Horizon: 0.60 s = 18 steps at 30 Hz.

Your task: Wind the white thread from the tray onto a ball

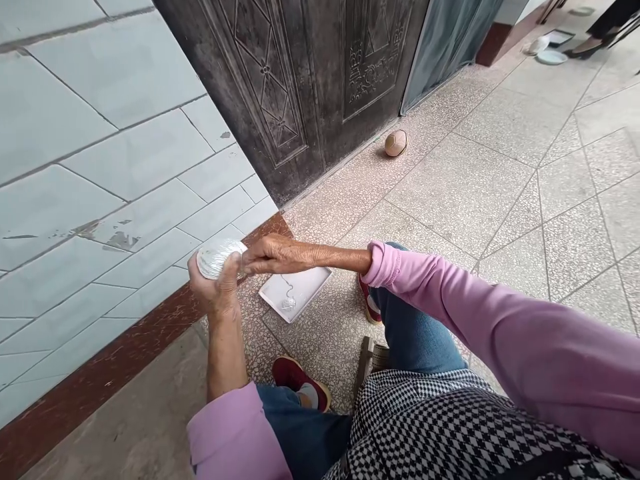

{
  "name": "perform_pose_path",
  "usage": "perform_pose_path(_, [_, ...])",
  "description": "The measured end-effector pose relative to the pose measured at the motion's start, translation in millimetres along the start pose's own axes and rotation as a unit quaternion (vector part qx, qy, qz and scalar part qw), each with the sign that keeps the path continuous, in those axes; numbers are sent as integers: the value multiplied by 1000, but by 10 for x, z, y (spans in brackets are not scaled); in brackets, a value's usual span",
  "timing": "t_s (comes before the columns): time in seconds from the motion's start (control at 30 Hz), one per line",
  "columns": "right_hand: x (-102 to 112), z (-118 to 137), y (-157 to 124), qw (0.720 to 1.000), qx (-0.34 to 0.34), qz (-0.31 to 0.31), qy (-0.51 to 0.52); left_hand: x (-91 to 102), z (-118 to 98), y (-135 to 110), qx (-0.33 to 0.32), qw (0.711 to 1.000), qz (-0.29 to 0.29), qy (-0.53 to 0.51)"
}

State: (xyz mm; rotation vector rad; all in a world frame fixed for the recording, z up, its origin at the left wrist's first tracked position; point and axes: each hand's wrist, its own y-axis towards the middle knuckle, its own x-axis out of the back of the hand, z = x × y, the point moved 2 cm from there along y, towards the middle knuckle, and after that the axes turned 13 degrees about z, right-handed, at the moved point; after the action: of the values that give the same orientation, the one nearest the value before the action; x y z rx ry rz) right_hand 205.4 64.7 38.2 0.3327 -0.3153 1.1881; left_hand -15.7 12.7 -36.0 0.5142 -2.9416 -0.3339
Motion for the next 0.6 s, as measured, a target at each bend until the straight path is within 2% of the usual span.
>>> perform_pose_path(0.1, [171, -20, -59, 999, -24, -22, 34, -1, -16, -3, -35, 997, 35, 64])
perform_pose_path(0.2, [244, -63, -128, 998, -31, -7, 54, 3, -29, -12, -17, 993, 69, 98])
perform_pose_path(0.4, [446, -256, -212, 995, 47, 31, 85, -61, -29, -59, 82, 986, 146, -23])
perform_pose_path(0.6, [567, -377, -183, 991, 91, 13, 100, -191, -202, -190, 147, 953, 262, -41])
